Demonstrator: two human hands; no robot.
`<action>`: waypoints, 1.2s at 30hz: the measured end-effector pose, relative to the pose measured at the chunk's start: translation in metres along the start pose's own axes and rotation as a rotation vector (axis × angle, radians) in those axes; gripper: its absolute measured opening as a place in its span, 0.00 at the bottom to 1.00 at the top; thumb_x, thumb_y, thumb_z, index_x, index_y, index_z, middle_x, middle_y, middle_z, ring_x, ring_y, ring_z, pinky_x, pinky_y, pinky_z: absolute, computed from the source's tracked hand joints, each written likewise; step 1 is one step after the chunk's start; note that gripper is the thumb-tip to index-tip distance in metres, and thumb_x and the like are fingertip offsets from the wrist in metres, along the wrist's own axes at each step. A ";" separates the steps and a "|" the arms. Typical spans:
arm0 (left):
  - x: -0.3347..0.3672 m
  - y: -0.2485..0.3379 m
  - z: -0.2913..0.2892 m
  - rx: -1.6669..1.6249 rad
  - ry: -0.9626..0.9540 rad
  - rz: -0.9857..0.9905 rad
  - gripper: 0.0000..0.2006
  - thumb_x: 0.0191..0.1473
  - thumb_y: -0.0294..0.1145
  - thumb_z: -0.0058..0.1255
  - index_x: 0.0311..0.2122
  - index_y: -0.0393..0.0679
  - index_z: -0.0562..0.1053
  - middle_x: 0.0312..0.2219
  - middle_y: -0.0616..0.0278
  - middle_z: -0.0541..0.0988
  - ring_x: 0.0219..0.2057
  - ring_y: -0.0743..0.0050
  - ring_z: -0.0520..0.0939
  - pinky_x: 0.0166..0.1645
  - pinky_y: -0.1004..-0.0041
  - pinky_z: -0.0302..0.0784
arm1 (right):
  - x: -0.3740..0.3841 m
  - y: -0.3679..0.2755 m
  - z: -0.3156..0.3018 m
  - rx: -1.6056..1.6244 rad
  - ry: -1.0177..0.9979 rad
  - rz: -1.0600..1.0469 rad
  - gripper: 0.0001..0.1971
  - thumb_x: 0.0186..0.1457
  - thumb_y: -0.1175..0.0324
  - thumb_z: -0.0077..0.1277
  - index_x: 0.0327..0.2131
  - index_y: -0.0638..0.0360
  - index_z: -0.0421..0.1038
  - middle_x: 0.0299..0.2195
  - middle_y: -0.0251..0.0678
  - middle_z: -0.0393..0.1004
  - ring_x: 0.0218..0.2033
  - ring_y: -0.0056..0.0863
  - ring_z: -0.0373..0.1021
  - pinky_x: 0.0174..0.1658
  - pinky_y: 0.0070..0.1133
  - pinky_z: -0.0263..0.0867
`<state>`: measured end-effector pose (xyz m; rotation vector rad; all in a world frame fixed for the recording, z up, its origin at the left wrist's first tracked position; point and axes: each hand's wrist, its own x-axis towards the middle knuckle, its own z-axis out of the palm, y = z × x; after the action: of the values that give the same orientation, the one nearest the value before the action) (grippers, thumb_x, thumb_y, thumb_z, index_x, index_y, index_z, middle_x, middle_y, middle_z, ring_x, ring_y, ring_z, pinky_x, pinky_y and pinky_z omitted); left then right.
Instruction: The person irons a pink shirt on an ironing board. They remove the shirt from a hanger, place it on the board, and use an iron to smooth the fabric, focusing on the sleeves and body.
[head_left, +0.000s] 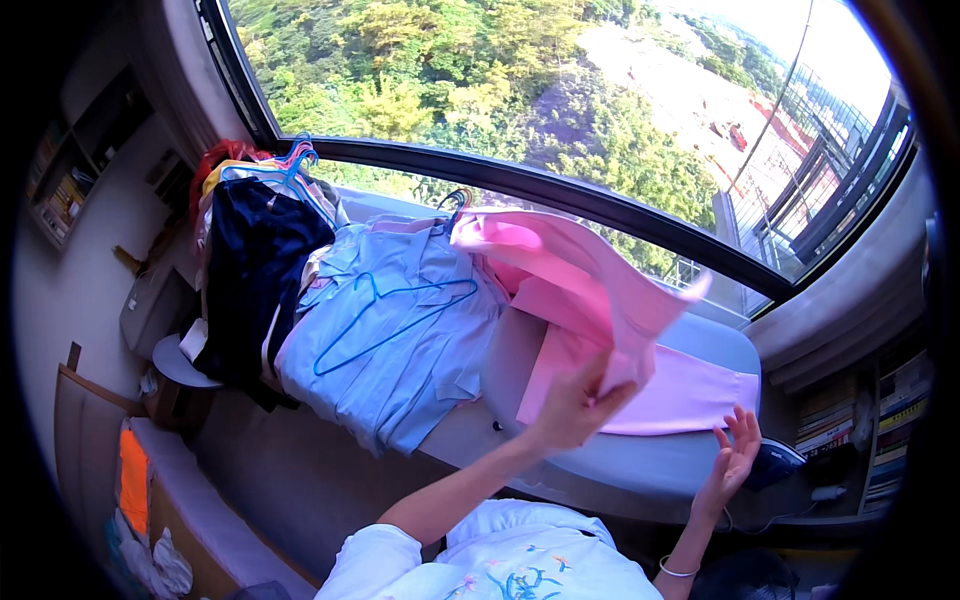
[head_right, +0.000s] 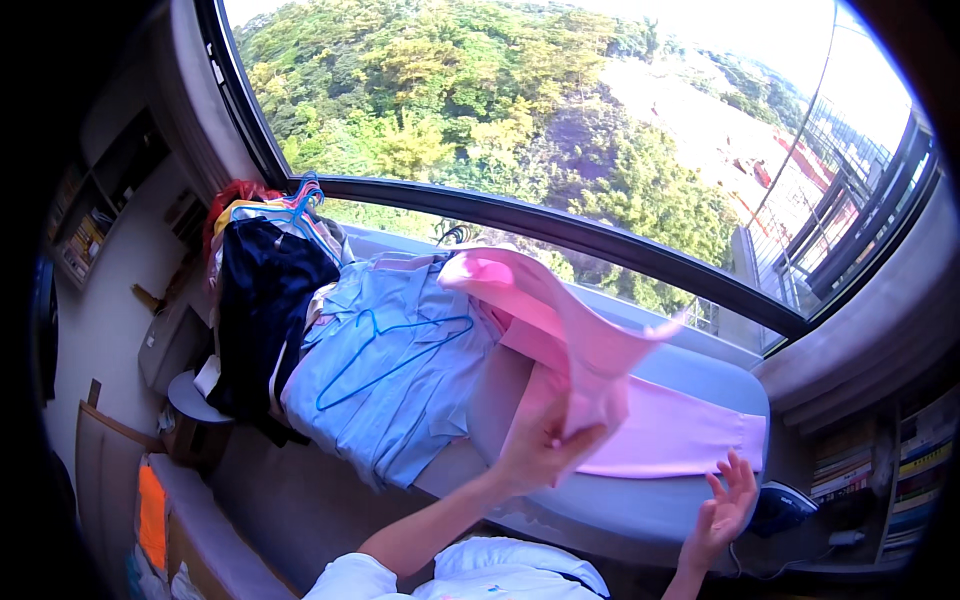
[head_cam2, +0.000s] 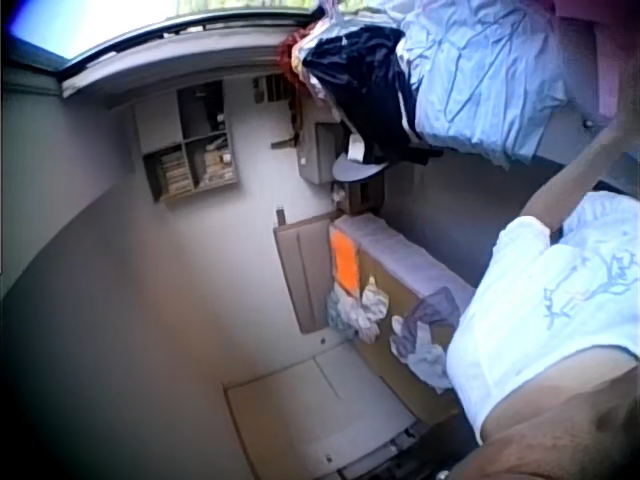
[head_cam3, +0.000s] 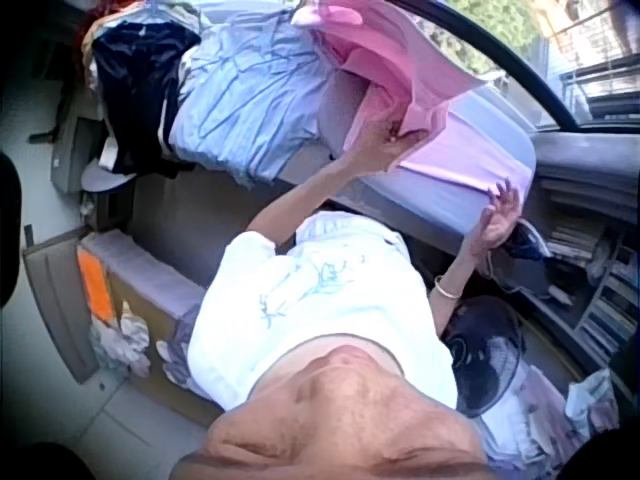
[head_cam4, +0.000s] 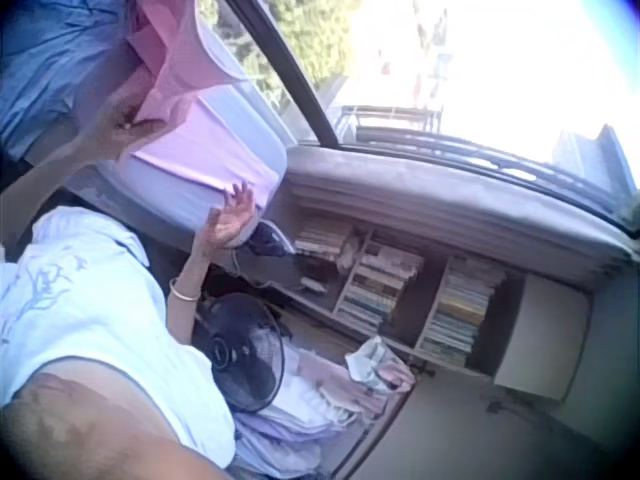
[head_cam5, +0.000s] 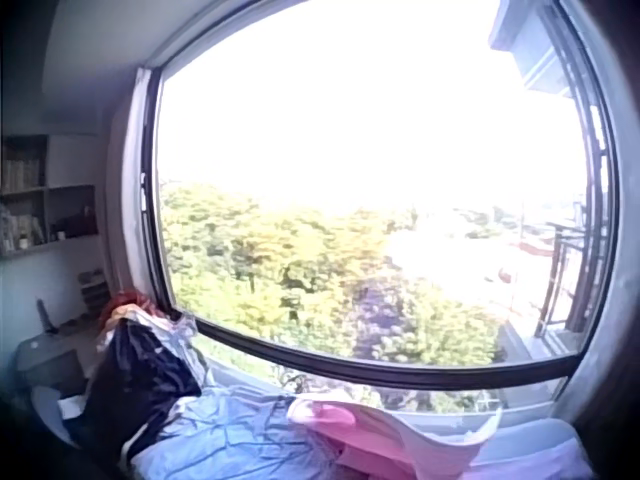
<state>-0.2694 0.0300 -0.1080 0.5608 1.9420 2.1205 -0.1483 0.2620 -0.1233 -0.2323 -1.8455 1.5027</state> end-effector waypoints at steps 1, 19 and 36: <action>-0.008 -0.010 0.021 0.103 -0.088 -0.038 0.21 0.54 0.23 0.53 0.54 0.43 0.66 0.25 0.64 0.78 0.28 0.77 0.79 0.37 0.76 0.75 | 0.003 -0.015 0.019 0.103 -0.110 -0.074 0.37 0.51 0.61 0.60 0.59 0.61 0.52 0.53 0.46 0.65 0.53 0.31 0.63 0.53 0.30 0.64; 0.046 -0.063 -0.063 0.480 0.227 0.124 0.16 0.54 0.21 0.49 0.49 0.40 0.72 0.37 0.55 0.82 0.39 0.69 0.83 0.42 0.76 0.77 | 0.036 0.016 0.060 -0.805 -0.254 0.017 0.33 0.47 0.58 0.61 0.51 0.70 0.62 0.46 0.55 0.68 0.47 0.49 0.67 0.51 0.34 0.63; 0.163 0.064 -0.042 0.544 -0.012 0.479 0.05 0.52 0.28 0.55 0.31 0.38 0.75 0.19 0.59 0.76 0.22 0.80 0.77 0.27 0.77 0.71 | 0.157 -0.028 0.008 -0.871 0.179 -0.162 0.19 0.50 0.73 0.57 0.48 0.60 0.68 0.43 0.48 0.73 0.44 0.43 0.71 0.46 0.32 0.67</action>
<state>-0.4285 0.0505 -0.0250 1.2399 2.5916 1.7722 -0.2570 0.3351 -0.0325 -0.5812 -2.1949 0.4745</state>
